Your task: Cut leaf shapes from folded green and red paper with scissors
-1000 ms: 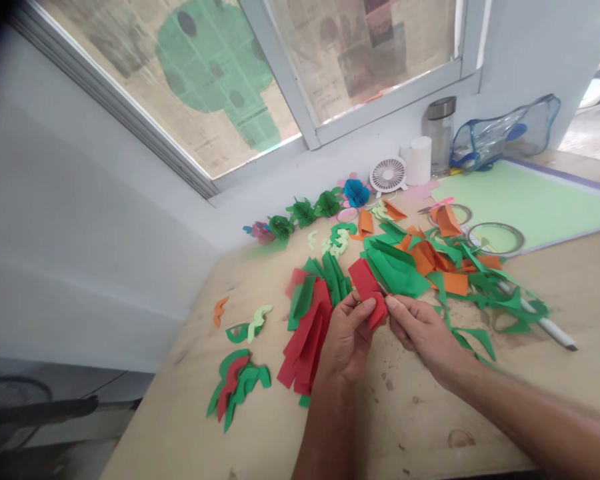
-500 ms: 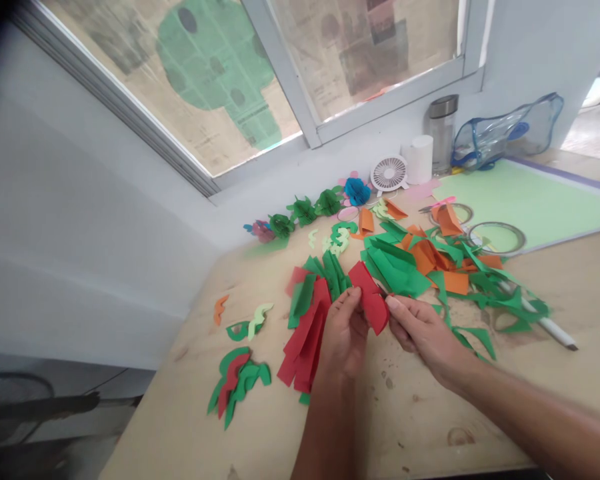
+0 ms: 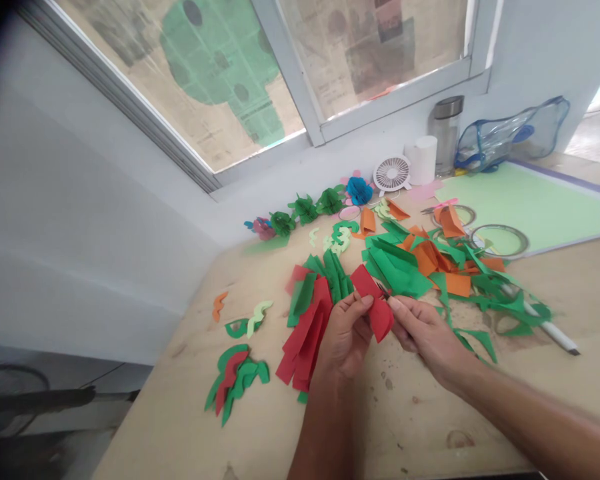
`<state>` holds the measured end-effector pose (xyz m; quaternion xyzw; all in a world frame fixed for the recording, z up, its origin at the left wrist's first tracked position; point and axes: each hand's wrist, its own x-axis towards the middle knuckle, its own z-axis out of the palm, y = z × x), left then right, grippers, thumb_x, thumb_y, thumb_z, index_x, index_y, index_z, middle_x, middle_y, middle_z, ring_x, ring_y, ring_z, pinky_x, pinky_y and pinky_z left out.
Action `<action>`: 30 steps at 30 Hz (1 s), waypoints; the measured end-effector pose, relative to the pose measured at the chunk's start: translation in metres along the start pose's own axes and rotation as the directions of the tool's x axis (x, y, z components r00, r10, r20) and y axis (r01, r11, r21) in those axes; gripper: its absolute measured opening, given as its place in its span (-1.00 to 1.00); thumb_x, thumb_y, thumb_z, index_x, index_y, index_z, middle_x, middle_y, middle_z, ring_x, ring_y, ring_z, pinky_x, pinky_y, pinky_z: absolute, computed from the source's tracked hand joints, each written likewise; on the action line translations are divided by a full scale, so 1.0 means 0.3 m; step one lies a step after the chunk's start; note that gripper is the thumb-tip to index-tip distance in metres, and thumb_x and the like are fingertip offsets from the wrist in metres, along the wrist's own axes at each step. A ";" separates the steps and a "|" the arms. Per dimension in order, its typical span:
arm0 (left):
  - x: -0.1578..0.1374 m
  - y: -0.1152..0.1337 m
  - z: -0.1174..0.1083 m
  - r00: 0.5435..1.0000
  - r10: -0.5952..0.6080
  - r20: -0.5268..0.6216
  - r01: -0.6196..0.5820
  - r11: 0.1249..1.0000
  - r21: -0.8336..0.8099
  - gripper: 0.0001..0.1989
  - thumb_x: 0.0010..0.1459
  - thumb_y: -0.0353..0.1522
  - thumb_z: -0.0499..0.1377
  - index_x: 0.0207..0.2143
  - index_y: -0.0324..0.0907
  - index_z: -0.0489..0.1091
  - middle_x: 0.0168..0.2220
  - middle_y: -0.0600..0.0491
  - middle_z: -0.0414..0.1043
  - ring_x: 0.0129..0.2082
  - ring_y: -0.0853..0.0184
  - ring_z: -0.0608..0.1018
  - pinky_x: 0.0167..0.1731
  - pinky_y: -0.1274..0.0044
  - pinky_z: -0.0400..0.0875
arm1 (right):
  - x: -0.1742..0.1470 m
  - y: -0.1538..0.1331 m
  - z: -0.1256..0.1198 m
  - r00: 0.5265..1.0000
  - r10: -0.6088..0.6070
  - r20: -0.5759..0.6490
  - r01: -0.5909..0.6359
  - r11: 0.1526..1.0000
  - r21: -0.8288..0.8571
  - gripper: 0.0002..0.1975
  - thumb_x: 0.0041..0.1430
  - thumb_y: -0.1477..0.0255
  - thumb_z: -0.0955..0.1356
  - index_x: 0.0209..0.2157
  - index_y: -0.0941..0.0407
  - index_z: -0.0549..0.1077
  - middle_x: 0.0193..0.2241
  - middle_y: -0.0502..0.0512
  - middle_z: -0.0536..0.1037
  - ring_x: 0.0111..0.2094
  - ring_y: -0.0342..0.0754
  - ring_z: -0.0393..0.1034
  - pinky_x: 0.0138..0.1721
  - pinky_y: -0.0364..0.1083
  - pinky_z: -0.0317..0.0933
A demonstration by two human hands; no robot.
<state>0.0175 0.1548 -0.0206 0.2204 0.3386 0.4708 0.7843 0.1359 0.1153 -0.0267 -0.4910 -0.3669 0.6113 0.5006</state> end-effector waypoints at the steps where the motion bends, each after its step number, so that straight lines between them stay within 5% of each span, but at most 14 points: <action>1: 0.001 0.001 0.001 1.000 0.001 -0.006 -0.001 1.000 -0.004 -0.78 -0.23 -0.39 0.39 -0.53 -0.29 0.42 -0.54 0.08 0.41 -0.57 0.49 0.39 -0.50 0.62 0.27 | -0.001 -0.001 0.000 1.000 -0.001 0.005 0.001 1.000 -0.008 -0.49 0.06 -0.04 0.31 -0.64 0.08 0.18 -0.73 -0.14 0.10 -0.68 -0.23 -0.14 -0.68 -0.17 -0.27; 21: 0.003 0.000 -0.001 0.998 0.054 -0.024 -0.054 0.999 0.006 -0.76 -0.22 -0.36 0.37 -0.51 -0.27 0.39 -0.52 0.07 0.42 -0.55 0.47 0.40 -0.48 0.61 0.27 | -0.007 -0.010 -0.004 0.998 -0.013 0.069 0.018 0.998 -0.065 -0.48 0.09 -0.01 0.30 -0.67 0.09 0.18 -0.74 -0.14 0.09 -0.67 -0.22 -0.16 -0.65 -0.17 -0.25; 30: 0.001 0.002 -0.001 0.999 0.008 0.034 -0.013 0.992 0.125 -0.76 -0.19 -0.34 0.34 -0.60 -0.26 0.33 -0.73 0.17 0.23 -0.71 0.55 0.23 -0.61 0.62 0.07 | 0.000 -0.002 -0.012 0.998 0.034 0.057 -0.030 0.998 -0.063 -0.57 0.10 0.00 0.28 -0.55 0.08 0.29 -0.72 -0.15 0.05 -0.67 -0.21 -0.23 -0.68 -0.17 -0.34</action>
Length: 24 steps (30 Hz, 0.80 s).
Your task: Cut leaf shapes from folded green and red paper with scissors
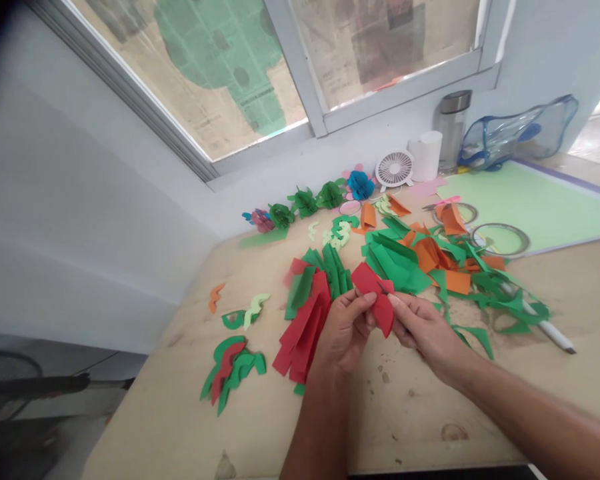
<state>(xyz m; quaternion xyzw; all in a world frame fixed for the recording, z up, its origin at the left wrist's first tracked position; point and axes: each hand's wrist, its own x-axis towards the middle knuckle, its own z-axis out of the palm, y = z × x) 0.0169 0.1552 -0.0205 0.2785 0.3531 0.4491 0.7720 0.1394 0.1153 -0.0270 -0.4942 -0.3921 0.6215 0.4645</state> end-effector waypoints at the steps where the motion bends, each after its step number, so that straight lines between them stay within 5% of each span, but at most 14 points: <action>1: 0.000 -0.001 0.000 1.000 0.003 0.005 -0.003 1.000 0.014 -0.76 -0.19 -0.33 0.34 -0.60 -0.26 0.34 -0.74 0.17 0.23 -0.71 0.54 0.24 -0.60 0.62 0.07 | 0.000 -0.002 0.000 1.000 0.005 -0.007 -0.005 1.000 0.000 -0.56 0.09 -0.01 0.28 -0.55 0.08 0.30 -0.72 -0.15 0.05 -0.68 -0.21 -0.22 -0.68 -0.17 -0.33; 17: 0.003 -0.007 0.010 0.988 0.141 -0.066 -0.128 0.977 0.171 -0.78 -0.17 -0.29 0.30 -0.63 -0.23 0.34 -0.73 0.16 0.24 -0.68 0.52 0.21 -0.59 0.58 0.04 | -0.006 -0.009 0.008 1.000 -0.007 -0.029 0.005 0.999 -0.054 -0.51 0.04 -0.08 0.29 -0.55 0.09 0.35 -0.72 -0.13 0.10 -0.68 -0.21 -0.15 -0.69 -0.17 -0.27; 24: -0.002 -0.008 0.023 0.976 0.201 -0.090 -0.175 0.957 0.233 -0.81 -0.15 -0.30 0.29 -0.61 -0.23 0.39 -0.73 0.16 0.24 -0.69 0.52 0.21 -0.60 0.59 0.05 | -0.003 -0.011 0.010 0.999 -0.021 -0.043 0.018 0.998 -0.068 -0.49 0.07 -0.07 0.26 -0.63 0.07 0.20 -0.73 -0.12 0.09 -0.68 -0.20 -0.15 -0.69 -0.15 -0.26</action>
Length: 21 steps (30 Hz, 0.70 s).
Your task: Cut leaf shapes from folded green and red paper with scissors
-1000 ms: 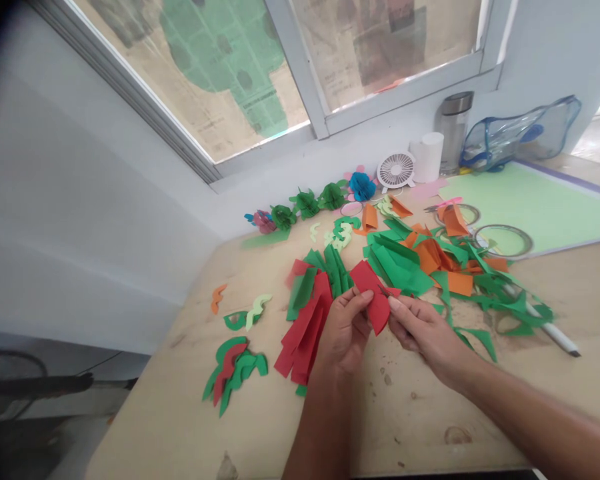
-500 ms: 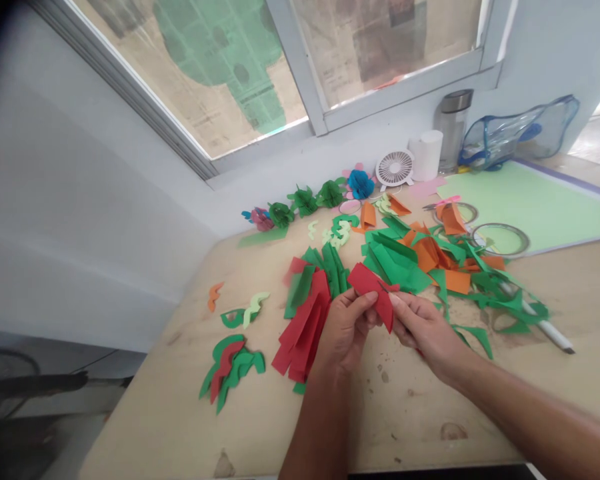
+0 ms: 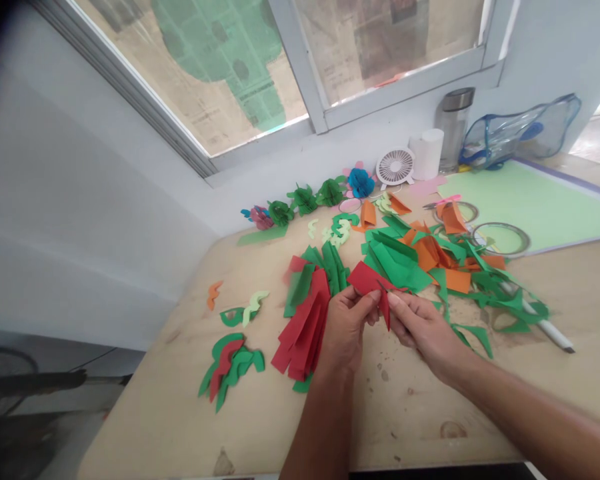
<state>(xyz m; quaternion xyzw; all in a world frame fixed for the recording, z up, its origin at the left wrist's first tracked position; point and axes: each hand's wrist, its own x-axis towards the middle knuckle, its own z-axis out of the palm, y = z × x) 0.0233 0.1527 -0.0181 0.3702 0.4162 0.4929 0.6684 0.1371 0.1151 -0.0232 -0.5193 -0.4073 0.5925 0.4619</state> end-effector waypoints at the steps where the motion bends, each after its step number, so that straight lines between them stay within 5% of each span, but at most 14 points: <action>1: -0.001 0.000 0.002 1.000 0.003 -0.010 -0.003 1.000 0.004 -0.80 -0.16 -0.30 0.30 -0.61 -0.24 0.38 -0.73 0.16 0.24 -0.69 0.52 0.21 -0.60 0.59 0.06 | 0.001 0.000 0.000 1.000 0.005 -0.004 -0.005 1.000 0.006 -0.49 0.06 -0.07 0.27 -0.64 0.06 0.19 -0.73 -0.12 0.09 -0.69 -0.20 -0.15 -0.69 -0.16 -0.27; 21: -0.004 0.006 0.007 0.996 0.077 -0.040 -0.077 0.997 -0.015 -0.83 -0.10 -0.31 0.29 -0.57 -0.24 0.42 -0.67 0.14 0.30 -0.63 0.47 0.31 -0.50 0.57 0.20 | 0.013 0.027 -0.007 0.999 -0.004 0.038 -0.001 0.991 0.131 -0.52 0.08 -0.01 0.30 -0.63 0.09 0.24 -0.73 -0.14 0.08 -0.68 -0.22 -0.19 -0.67 -0.16 -0.30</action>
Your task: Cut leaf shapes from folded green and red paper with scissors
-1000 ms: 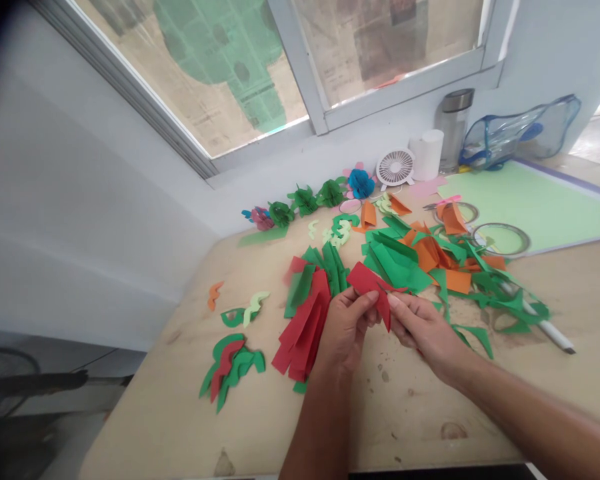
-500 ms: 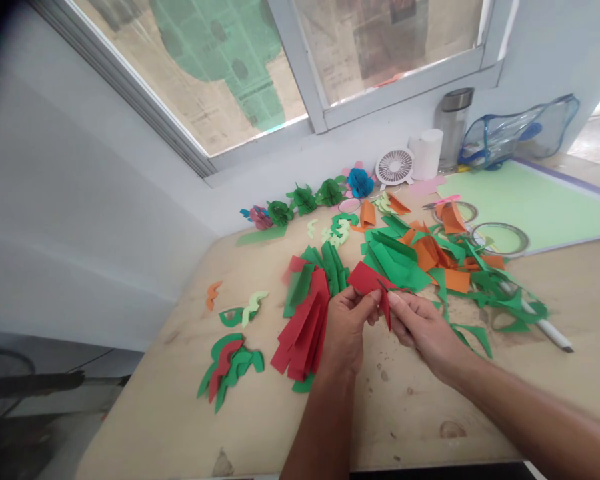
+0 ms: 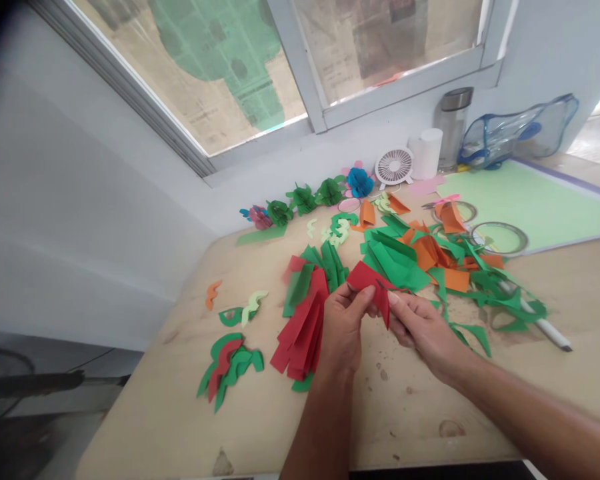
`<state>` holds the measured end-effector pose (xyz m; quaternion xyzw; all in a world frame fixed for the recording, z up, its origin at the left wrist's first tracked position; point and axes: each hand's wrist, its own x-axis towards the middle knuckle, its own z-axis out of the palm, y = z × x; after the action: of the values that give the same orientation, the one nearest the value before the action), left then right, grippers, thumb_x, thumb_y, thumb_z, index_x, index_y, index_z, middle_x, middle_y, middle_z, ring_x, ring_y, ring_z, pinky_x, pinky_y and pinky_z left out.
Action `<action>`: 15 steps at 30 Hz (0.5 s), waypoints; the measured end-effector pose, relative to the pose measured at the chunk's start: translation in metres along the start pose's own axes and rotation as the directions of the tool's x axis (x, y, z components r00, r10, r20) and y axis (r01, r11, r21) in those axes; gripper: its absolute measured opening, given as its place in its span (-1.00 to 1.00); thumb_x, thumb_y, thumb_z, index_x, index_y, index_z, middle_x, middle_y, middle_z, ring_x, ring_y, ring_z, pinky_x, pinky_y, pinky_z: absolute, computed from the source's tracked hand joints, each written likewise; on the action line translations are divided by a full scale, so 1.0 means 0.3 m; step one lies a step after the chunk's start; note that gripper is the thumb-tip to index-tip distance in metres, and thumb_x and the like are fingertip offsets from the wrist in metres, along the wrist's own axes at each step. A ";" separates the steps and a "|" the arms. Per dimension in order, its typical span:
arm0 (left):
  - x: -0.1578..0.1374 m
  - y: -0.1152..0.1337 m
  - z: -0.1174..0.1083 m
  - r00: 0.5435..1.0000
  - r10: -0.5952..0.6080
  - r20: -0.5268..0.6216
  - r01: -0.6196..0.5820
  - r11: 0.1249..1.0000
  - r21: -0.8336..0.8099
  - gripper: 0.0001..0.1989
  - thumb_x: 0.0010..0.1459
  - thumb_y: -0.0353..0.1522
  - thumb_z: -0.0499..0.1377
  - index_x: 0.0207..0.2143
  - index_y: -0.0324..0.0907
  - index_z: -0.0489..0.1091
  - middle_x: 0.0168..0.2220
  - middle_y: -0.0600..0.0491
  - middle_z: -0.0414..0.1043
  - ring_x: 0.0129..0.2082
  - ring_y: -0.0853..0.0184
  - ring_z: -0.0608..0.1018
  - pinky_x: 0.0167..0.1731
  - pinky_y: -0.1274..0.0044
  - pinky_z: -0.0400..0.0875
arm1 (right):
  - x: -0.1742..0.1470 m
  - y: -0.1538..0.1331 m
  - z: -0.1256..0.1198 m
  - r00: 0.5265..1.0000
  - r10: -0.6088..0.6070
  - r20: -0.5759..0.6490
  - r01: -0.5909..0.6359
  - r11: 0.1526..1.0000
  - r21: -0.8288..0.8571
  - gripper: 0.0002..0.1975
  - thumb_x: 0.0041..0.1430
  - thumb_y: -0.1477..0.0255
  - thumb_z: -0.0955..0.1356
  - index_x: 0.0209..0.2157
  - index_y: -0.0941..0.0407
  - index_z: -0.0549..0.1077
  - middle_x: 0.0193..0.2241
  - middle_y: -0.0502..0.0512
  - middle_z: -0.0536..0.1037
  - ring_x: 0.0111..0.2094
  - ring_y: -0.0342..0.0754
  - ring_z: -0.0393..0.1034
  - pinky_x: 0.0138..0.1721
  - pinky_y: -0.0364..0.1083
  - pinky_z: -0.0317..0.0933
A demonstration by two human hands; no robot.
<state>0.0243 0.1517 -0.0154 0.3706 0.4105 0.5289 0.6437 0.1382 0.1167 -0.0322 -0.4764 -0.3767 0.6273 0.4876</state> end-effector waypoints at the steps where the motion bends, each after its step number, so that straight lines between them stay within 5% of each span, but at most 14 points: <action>1: -0.001 0.000 0.000 1.000 -0.001 0.002 0.001 1.000 0.000 -0.85 -0.09 -0.32 0.29 -0.55 -0.24 0.43 -0.66 0.13 0.31 -0.62 0.47 0.32 -0.50 0.57 0.21 | 0.000 0.000 0.000 1.000 -0.001 0.005 0.001 1.000 0.007 -0.51 0.09 0.00 0.30 -0.64 0.09 0.24 -0.73 -0.14 0.09 -0.68 -0.22 -0.18 -0.66 -0.16 -0.30; 15: -0.005 0.003 0.015 1.000 -0.005 -0.031 0.004 1.000 -0.020 -0.90 -0.13 -0.39 0.27 -0.55 -0.26 0.44 -0.69 0.11 0.34 -0.67 0.48 0.33 -0.55 0.59 0.21 | -0.008 -0.012 0.006 0.998 0.029 0.051 -0.036 0.990 0.140 -0.56 0.14 0.11 0.33 -0.64 0.12 0.27 -0.71 -0.13 0.11 -0.67 -0.24 -0.19 -0.65 -0.16 -0.32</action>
<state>0.0280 0.1503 -0.0128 0.3550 0.4159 0.5372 0.6422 0.1376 0.1152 -0.0279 -0.4316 -0.3353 0.6716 0.5002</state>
